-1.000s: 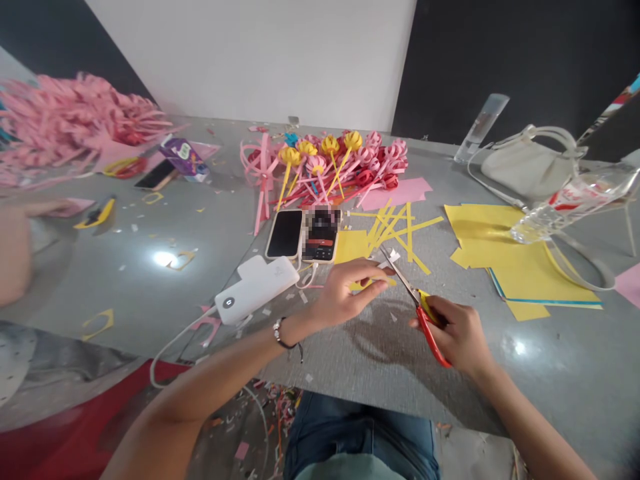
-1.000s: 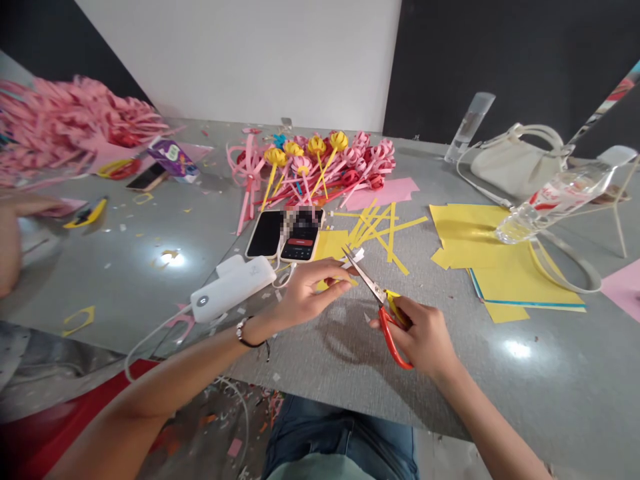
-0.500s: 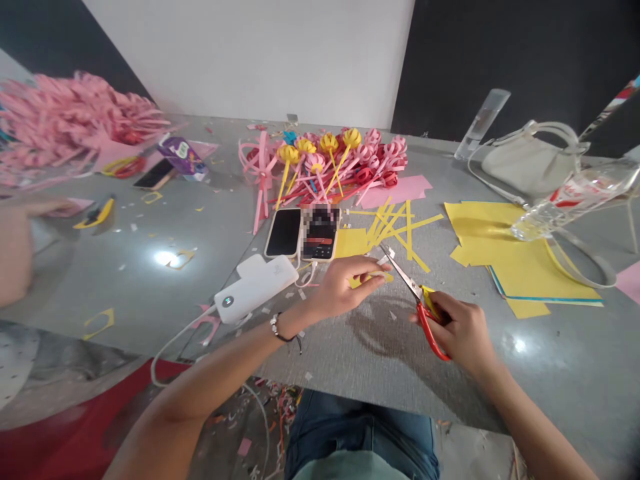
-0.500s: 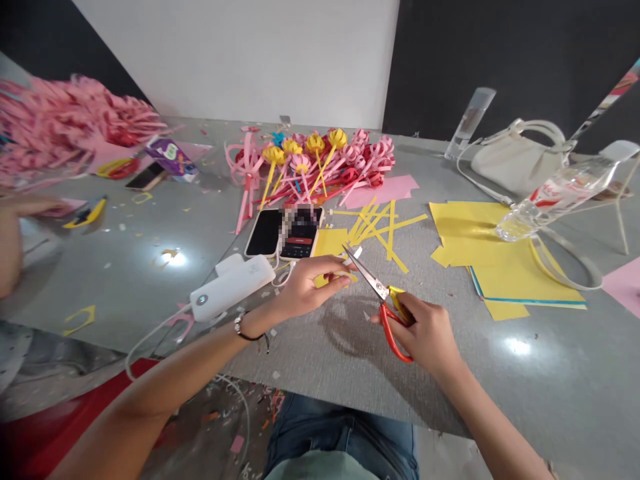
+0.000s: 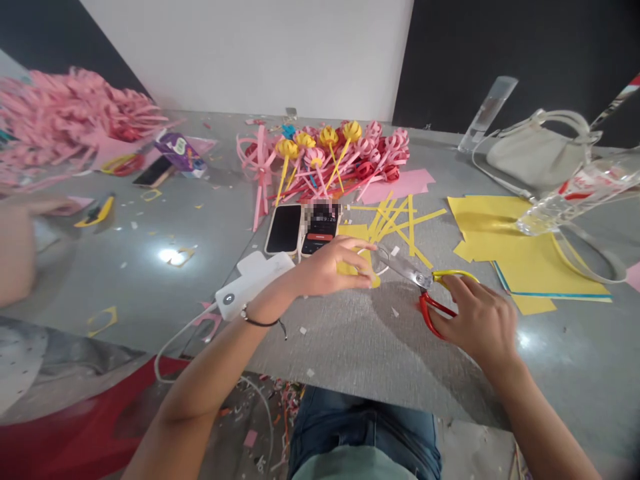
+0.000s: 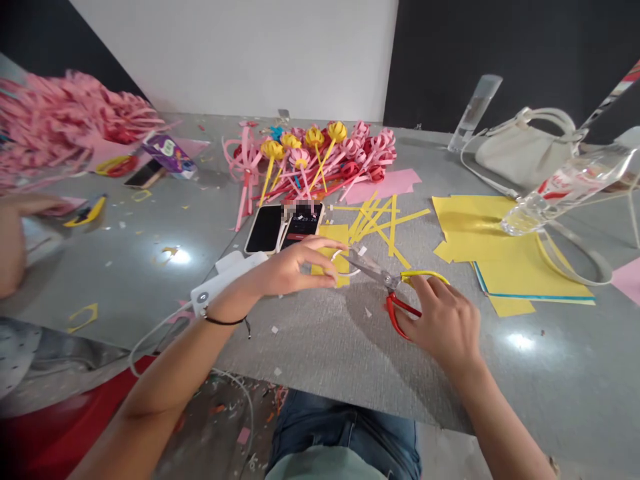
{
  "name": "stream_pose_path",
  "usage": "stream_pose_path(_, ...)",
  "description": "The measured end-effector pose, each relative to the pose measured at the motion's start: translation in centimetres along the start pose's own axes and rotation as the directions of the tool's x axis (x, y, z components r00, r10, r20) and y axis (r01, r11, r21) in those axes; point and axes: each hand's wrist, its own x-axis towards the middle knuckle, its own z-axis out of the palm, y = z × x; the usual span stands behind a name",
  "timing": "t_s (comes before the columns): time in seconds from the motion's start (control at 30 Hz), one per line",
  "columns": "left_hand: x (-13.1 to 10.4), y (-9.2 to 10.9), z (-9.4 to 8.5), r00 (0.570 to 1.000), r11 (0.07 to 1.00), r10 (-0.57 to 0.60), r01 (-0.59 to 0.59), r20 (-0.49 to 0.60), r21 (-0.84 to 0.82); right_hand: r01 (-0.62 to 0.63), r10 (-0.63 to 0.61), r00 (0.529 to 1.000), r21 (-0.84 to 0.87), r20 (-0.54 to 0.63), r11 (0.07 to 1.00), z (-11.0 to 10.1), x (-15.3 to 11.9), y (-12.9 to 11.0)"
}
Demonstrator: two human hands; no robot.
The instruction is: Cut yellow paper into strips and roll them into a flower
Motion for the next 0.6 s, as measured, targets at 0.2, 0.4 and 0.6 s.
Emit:
stream_pose_path(0.2,0.9,-0.3,1.9,0.969,0.857,-0.228,0.153,-0.096,-0.491,0.116,-0.114,0.992,-0.033,0.055,0.993,0.8,-0.6,-0.6)
stream_pose_path(0.4,0.9,0.1,2.8,0.954,0.864,-0.276,0.194,-0.114,-0.465,0.143,-0.143,0.985,0.002,0.094,0.990,0.8,-0.6,-1.2)
stream_pose_path(0.6,1.0,0.1,2.7,0.922,0.850,-0.265,0.084,-0.283,-0.520,-0.046,0.048,0.993,-0.022,0.104,0.999,1.0,-0.4,-0.9)
